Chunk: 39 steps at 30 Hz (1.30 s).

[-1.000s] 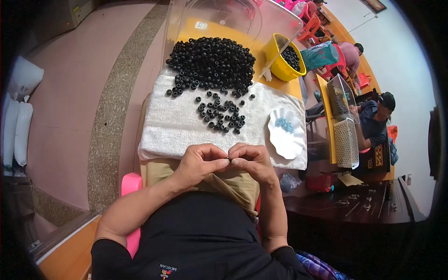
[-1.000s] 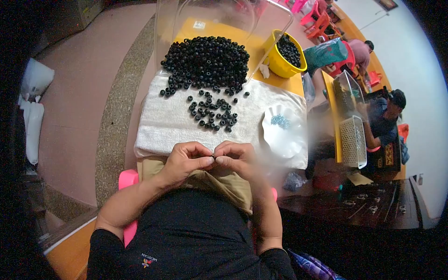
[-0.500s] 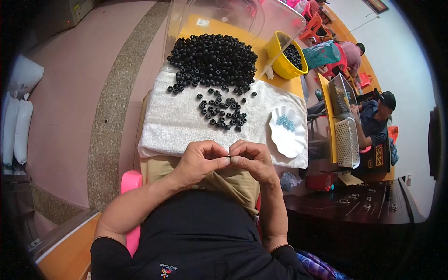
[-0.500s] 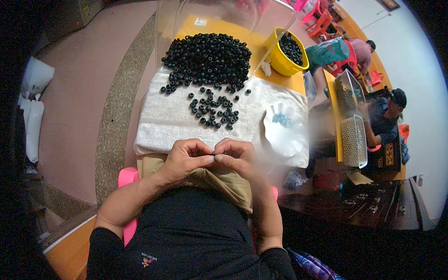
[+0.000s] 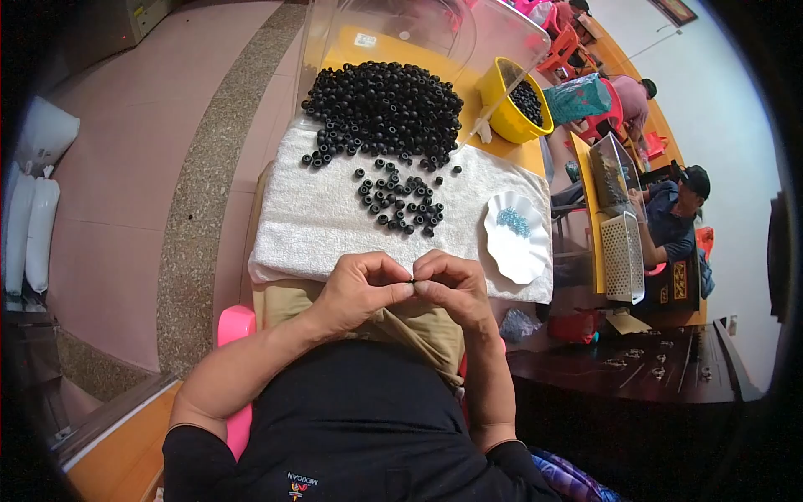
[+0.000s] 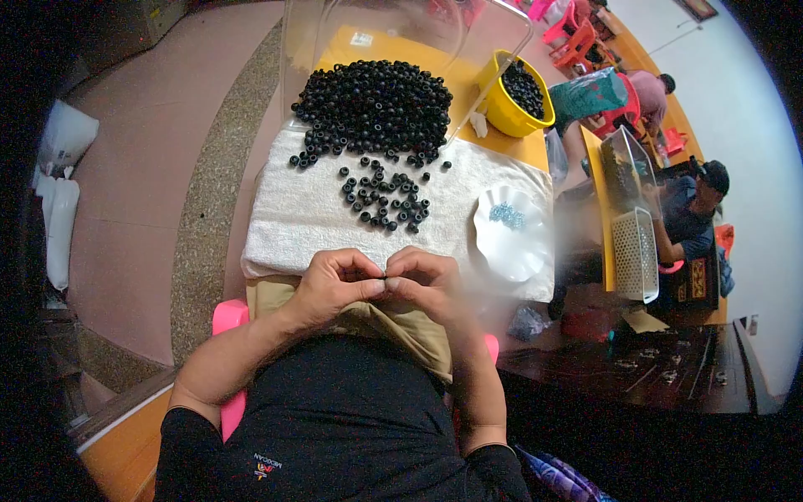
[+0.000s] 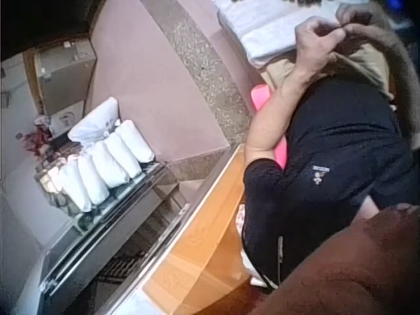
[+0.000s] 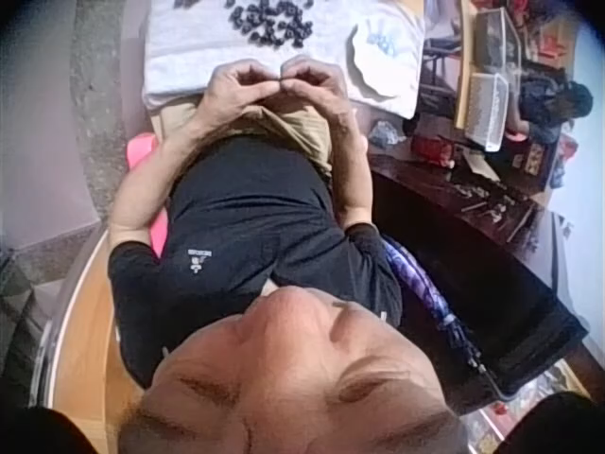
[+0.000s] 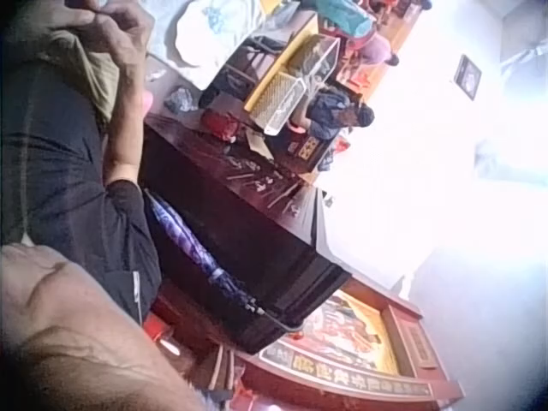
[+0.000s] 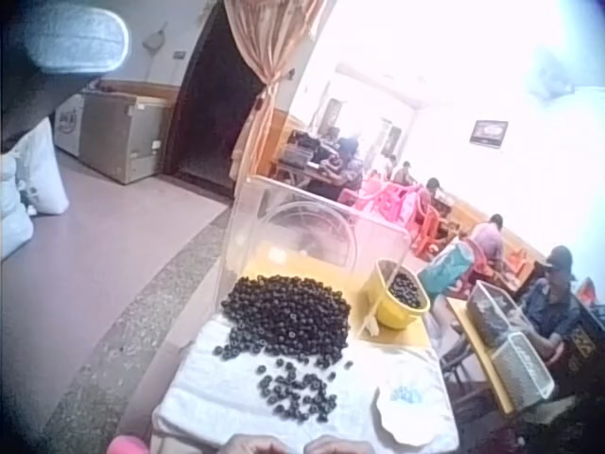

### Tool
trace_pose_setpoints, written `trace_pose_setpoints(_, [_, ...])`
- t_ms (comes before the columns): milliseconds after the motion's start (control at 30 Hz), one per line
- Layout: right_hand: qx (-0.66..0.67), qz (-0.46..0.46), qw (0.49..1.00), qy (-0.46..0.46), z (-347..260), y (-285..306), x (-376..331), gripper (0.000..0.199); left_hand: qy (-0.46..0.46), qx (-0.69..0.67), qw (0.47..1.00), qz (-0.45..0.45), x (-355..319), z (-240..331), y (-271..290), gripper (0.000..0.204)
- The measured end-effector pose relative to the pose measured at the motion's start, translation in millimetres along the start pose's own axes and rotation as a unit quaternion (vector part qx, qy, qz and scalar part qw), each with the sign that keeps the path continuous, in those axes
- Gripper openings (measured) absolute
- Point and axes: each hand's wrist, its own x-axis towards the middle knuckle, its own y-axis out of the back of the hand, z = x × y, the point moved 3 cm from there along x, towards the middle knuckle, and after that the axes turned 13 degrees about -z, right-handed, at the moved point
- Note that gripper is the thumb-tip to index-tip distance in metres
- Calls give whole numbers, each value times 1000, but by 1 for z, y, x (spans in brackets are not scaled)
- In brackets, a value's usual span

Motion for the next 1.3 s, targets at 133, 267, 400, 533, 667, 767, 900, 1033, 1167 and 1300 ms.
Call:
trace_pose_setpoints(133, [54,-4,997,-59,1,4,-2,7,8,-27,1000,-5,0,0,-3,13])
trace_pose_setpoints(267, [125,-23,987,-101,-2,5,-4,6,18,-4,1000,-11,-1,-2,-4,13])
trace_pose_setpoints(400, [133,-15,983,-127,-1,5,-4,7,22,35,999,-4,-1,-6,-2,14])
trace_pose_setpoints(533, [132,6,983,-124,8,6,-4,10,23,15,1000,-4,-2,-4,-2,14])
trace_pose_setpoints(667, [105,38,992,-60,18,6,-2,11,21,-3,1000,18,0,2,-3,12])
trace_pose_setpoints(767, [15,81,996,-26,14,0,1,11,8,-8,999,38,-1,3,0,11])
trace_pose_setpoints(900, [-161,141,976,49,15,-9,0,18,12,-32,996,80,0,-2,6,13])
trace_pose_setpoints(1033, [-392,151,890,177,3,-23,4,25,12,-78,993,91,0,-3,6,13])
trace_pose_setpoints(1167, [-496,141,828,220,-4,-33,7,43,14,-127,987,99,-2,-5,7,13])
trace_pose_setpoints(1300, [-525,151,805,232,-1,-38,7,42,15,-169,979,115,-3,-8,6,15])
